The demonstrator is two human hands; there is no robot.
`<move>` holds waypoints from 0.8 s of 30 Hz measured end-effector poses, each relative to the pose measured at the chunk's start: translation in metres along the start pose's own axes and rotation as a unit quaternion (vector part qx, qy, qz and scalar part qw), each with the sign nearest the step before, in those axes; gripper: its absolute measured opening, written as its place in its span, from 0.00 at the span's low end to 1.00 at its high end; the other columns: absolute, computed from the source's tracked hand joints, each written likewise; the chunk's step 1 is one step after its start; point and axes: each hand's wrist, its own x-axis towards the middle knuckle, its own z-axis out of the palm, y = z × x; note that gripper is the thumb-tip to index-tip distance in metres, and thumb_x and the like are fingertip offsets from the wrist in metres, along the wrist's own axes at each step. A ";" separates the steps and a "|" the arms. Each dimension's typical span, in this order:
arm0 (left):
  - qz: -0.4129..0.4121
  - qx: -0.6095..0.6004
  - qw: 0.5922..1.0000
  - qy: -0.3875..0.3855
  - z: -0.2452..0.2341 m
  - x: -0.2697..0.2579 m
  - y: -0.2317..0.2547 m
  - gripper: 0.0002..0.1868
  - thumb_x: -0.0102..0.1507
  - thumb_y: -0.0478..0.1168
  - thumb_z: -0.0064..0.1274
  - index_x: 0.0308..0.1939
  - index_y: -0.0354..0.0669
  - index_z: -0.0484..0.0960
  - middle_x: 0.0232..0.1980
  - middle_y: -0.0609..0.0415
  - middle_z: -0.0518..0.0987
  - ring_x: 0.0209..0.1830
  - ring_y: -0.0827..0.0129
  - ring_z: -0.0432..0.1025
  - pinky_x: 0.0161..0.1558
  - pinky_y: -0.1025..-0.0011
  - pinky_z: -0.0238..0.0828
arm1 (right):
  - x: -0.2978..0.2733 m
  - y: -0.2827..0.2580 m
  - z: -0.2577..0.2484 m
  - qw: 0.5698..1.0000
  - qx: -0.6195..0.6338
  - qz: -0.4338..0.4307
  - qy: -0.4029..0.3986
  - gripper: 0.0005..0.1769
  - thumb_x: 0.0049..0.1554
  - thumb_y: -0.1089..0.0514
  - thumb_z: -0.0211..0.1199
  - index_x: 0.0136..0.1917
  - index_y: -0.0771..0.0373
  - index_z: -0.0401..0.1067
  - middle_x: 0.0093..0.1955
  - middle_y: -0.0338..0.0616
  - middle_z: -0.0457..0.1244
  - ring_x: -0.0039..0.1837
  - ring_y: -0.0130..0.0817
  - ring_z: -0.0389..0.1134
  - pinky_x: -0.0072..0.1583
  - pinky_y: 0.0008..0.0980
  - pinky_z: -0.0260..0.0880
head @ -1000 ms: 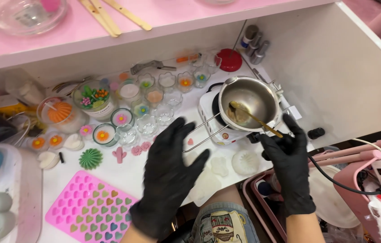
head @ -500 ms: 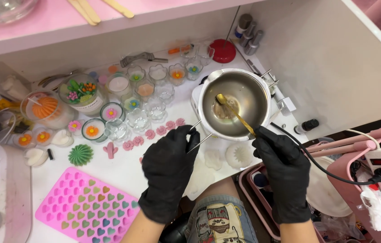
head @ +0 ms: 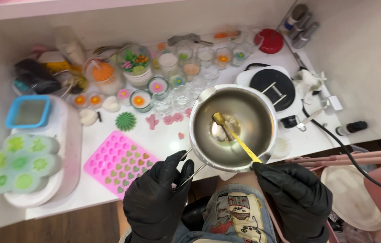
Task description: Demolding decorative wax shapes from silicone molds and placing them into a metal melting pot on a hot plate.
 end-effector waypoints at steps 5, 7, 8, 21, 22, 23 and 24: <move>-0.021 -0.010 1.000 -0.015 -0.018 -0.025 -0.035 0.23 0.55 0.47 0.66 0.55 0.61 0.84 0.25 0.62 0.79 0.21 0.66 0.74 0.22 0.63 0.66 | -0.033 0.024 0.029 0.982 0.175 0.051 -0.051 0.20 0.48 0.73 0.66 0.55 0.68 0.79 0.54 0.51 0.72 0.54 0.35 0.75 0.55 0.29 0.78; -0.027 -0.013 0.999 -0.036 -0.023 -0.034 -0.045 0.25 0.55 0.46 0.66 0.57 0.60 0.84 0.26 0.60 0.79 0.22 0.65 0.75 0.22 0.63 0.66 | -0.038 0.021 0.042 0.968 0.231 0.074 -0.066 0.21 0.48 0.74 0.64 0.56 0.69 0.79 0.55 0.54 0.72 0.54 0.37 0.76 0.55 0.30 0.78; -0.041 0.004 0.999 -0.021 -0.024 -0.038 -0.048 0.24 0.55 0.46 0.66 0.56 0.60 0.84 0.26 0.60 0.79 0.22 0.64 0.74 0.22 0.62 0.66 | -0.036 0.014 0.049 0.967 0.238 0.065 -0.055 0.21 0.49 0.74 0.63 0.57 0.70 0.78 0.56 0.54 0.72 0.54 0.37 0.76 0.55 0.31 0.79; -0.035 0.060 0.997 -0.029 -0.017 -0.069 -0.079 0.22 0.54 0.48 0.65 0.54 0.58 0.86 0.28 0.58 0.80 0.22 0.60 0.74 0.23 0.59 0.68 | 0.018 0.003 0.068 0.936 0.213 0.254 0.118 0.09 0.66 0.64 0.61 0.56 0.71 0.78 0.45 0.52 0.70 0.39 0.33 0.69 0.41 0.28 0.70; -0.035 0.060 0.997 -0.029 -0.016 -0.071 -0.081 0.22 0.54 0.48 0.65 0.54 0.58 0.86 0.28 0.58 0.80 0.22 0.60 0.74 0.23 0.59 0.68 | 0.018 0.015 0.067 0.936 0.213 0.253 0.118 0.09 0.66 0.64 0.61 0.56 0.71 0.78 0.45 0.52 0.70 0.39 0.33 0.69 0.41 0.28 0.70; -0.047 0.053 0.997 -0.011 -0.016 -0.072 -0.082 0.22 0.54 0.48 0.66 0.53 0.59 0.86 0.28 0.59 0.81 0.22 0.61 0.74 0.23 0.60 0.68 | 0.017 0.026 0.066 0.916 0.261 0.275 0.132 0.09 0.66 0.63 0.62 0.56 0.70 0.78 0.47 0.51 0.71 0.39 0.32 0.69 0.40 0.27 0.69; -0.059 0.046 0.997 0.006 -0.016 -0.073 -0.083 0.22 0.54 0.48 0.67 0.53 0.60 0.86 0.28 0.60 0.81 0.22 0.62 0.74 0.24 0.62 0.68 | 0.017 0.038 0.065 0.892 0.308 0.296 0.147 0.10 0.67 0.62 0.62 0.57 0.70 0.77 0.49 0.50 0.71 0.39 0.31 0.68 0.39 0.27 0.69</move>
